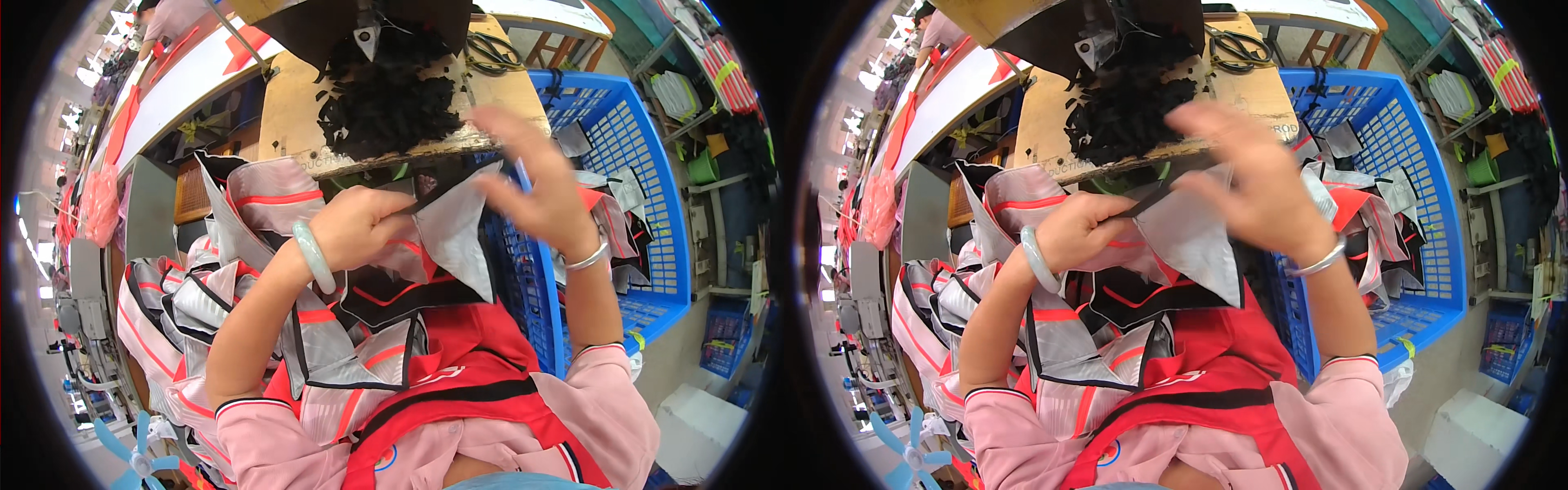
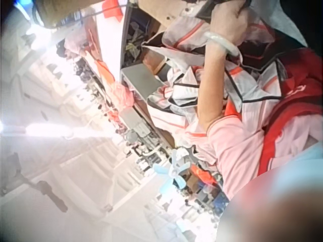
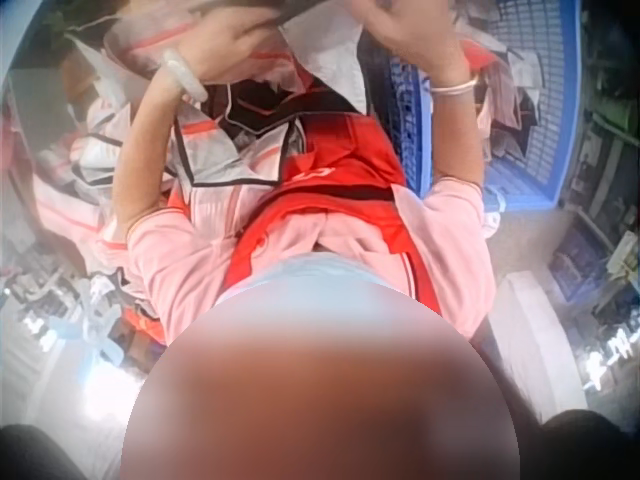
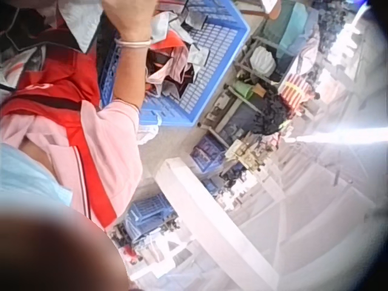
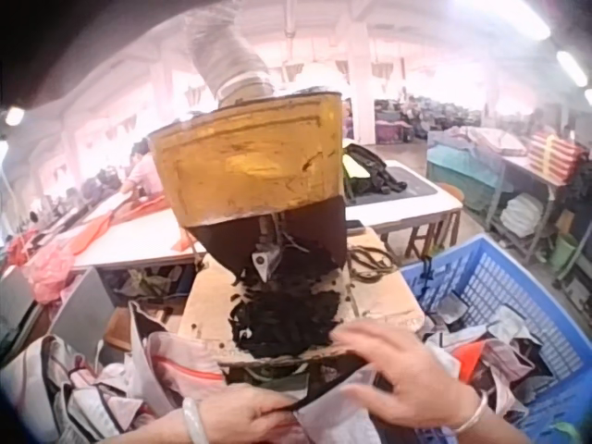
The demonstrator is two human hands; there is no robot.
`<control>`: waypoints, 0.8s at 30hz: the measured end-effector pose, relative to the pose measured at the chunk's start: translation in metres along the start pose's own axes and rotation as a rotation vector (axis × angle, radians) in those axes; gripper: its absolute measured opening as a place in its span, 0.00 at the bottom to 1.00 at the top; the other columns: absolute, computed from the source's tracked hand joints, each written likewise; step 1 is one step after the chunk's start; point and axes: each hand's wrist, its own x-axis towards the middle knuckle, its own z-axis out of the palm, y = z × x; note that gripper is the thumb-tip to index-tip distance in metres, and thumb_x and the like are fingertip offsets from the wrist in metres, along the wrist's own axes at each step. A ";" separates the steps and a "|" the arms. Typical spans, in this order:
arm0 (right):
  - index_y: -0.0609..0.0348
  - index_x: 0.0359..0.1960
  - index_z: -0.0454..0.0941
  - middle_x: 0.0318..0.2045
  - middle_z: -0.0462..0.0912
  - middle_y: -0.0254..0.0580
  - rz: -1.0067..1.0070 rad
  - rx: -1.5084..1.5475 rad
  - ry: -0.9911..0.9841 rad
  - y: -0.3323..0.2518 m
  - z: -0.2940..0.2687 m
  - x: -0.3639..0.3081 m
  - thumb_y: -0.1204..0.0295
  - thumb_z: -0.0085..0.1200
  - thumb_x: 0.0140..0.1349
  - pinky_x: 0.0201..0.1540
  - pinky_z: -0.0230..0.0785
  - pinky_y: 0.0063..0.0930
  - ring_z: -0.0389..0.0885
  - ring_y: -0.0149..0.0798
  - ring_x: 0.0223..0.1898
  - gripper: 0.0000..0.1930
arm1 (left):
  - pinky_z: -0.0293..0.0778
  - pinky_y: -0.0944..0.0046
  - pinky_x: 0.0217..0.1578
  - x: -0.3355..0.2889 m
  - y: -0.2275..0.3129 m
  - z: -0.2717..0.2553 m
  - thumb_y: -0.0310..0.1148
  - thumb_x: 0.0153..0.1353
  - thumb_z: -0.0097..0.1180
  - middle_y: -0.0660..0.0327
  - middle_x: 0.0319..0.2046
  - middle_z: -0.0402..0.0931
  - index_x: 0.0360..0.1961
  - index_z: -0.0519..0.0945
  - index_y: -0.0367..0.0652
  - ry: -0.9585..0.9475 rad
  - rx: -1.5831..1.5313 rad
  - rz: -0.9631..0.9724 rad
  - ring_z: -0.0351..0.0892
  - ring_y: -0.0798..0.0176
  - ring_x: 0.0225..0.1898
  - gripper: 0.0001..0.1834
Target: Sewing reflective safety vests using an industrial sewing machine.
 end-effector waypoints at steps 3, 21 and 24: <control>0.60 0.44 0.78 0.40 0.81 0.47 -0.088 -0.059 -0.258 -0.008 0.027 0.007 0.69 0.60 0.52 0.53 0.66 0.38 0.78 0.47 0.46 0.17 | 0.73 0.54 0.35 0.002 0.019 -0.014 0.30 0.57 0.51 0.44 0.32 0.77 0.38 0.79 0.36 -0.071 -0.029 -0.106 0.77 0.41 0.34 0.11; 0.64 0.34 0.78 0.17 0.73 0.42 0.168 0.215 -0.166 0.021 0.033 0.075 0.67 0.55 0.60 0.24 0.60 0.28 0.67 0.32 0.18 0.10 | 0.67 0.72 0.34 0.034 -0.004 -0.100 0.39 0.61 0.59 0.70 0.26 0.71 0.37 0.79 0.32 0.045 -0.111 -0.180 0.66 0.76 0.30 0.17; 0.64 0.34 0.78 0.18 0.73 0.40 0.188 0.137 -0.146 0.028 0.038 0.086 0.65 0.54 0.61 0.24 0.60 0.27 0.68 0.30 0.19 0.12 | 0.65 0.74 0.35 0.046 -0.025 -0.110 0.40 0.62 0.60 0.72 0.27 0.71 0.38 0.80 0.34 0.064 -0.083 -0.226 0.66 0.78 0.31 0.17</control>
